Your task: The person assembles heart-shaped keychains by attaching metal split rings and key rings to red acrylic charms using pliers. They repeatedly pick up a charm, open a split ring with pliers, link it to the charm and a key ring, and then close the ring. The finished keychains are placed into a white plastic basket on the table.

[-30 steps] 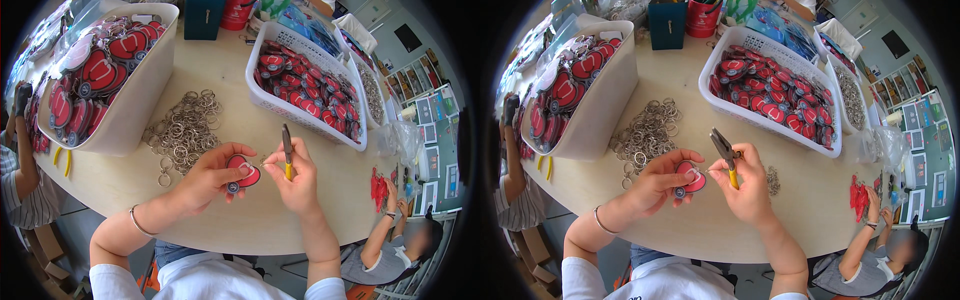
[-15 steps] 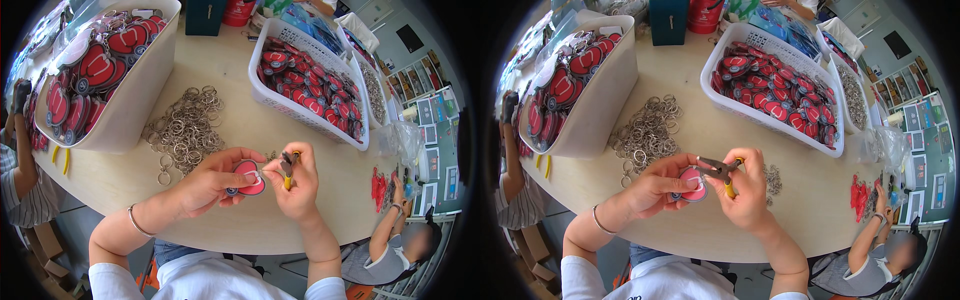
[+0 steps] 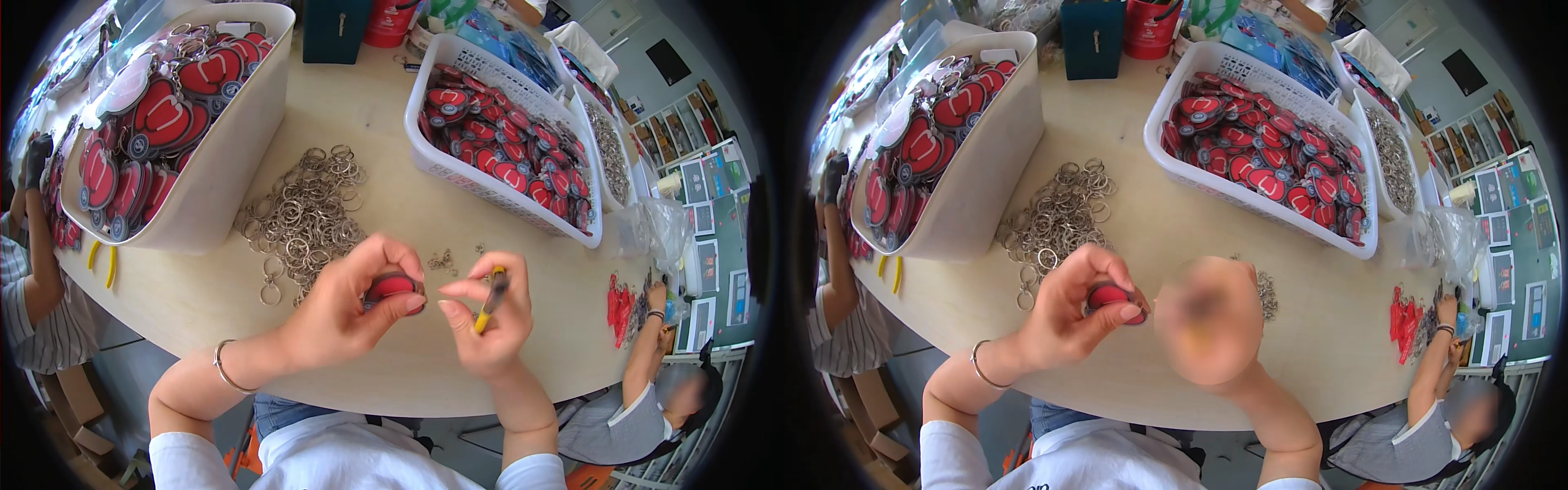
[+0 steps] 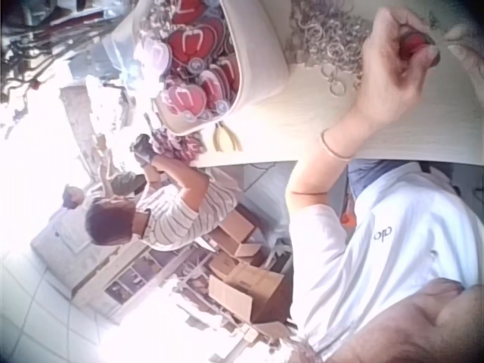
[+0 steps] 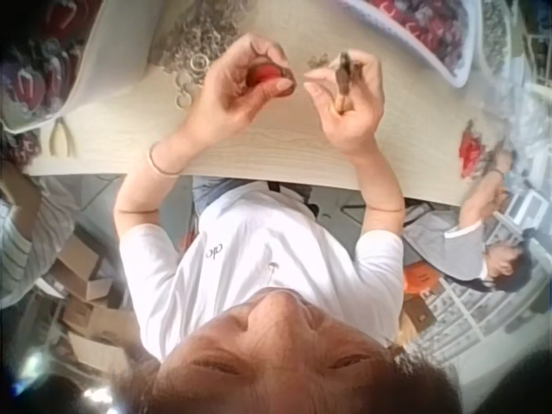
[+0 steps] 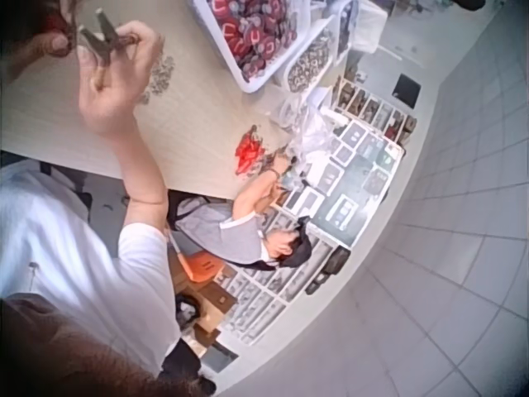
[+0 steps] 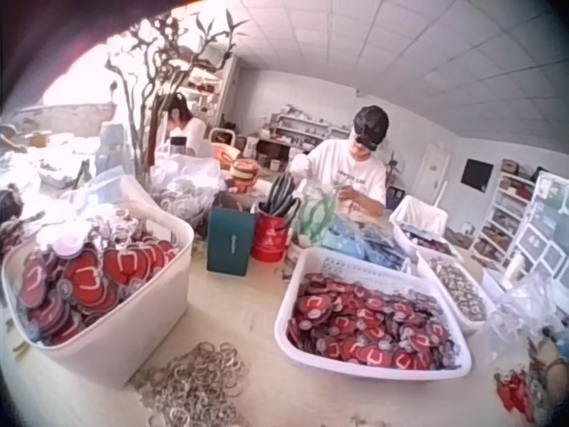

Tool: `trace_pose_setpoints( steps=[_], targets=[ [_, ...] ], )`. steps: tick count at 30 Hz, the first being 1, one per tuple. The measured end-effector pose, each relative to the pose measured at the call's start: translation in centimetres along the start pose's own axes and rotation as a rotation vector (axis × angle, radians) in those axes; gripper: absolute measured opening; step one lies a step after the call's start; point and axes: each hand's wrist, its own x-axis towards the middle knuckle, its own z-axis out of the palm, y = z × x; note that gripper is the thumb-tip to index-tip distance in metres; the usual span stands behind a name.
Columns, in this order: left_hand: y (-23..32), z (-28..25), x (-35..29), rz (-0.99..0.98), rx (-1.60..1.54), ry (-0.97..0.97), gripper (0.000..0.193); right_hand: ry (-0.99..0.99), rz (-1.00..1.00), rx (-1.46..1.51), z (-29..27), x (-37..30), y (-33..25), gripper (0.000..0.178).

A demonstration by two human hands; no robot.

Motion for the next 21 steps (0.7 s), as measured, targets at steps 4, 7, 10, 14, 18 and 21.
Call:
trace_pose_setpoints(
  steps=[4,7,10,14,18,21],
  targets=[
    [0.1,0.3,-0.1,0.313,0.342,-0.016,0.030,-0.111,0.178,0.269,-1.0,0.9,-0.2,0.013],
    [0.0,0.1,0.0,0.409,0.461,-0.109,0.032,-0.164,0.247,0.365,-1.0,0.7,-0.3,0.014],
    [-0.2,0.0,0.1,0.477,0.522,-0.112,0.035,-0.154,0.291,0.409,-0.8,0.4,-0.1,0.020],
    [-0.3,0.2,0.3,0.588,0.687,-0.012,0.033,-0.157,0.169,0.196,-1.1,0.6,-0.3,0.017],
    [0.3,0.1,0.4,0.670,0.905,0.012,0.030,-0.092,0.114,0.046,-0.9,0.2,-0.6,0.015],
    [0.0,0.0,0.3,0.712,0.988,0.037,0.031,-0.024,0.107,0.032,-0.3,0.0,-1.0,0.015]
  ],
)
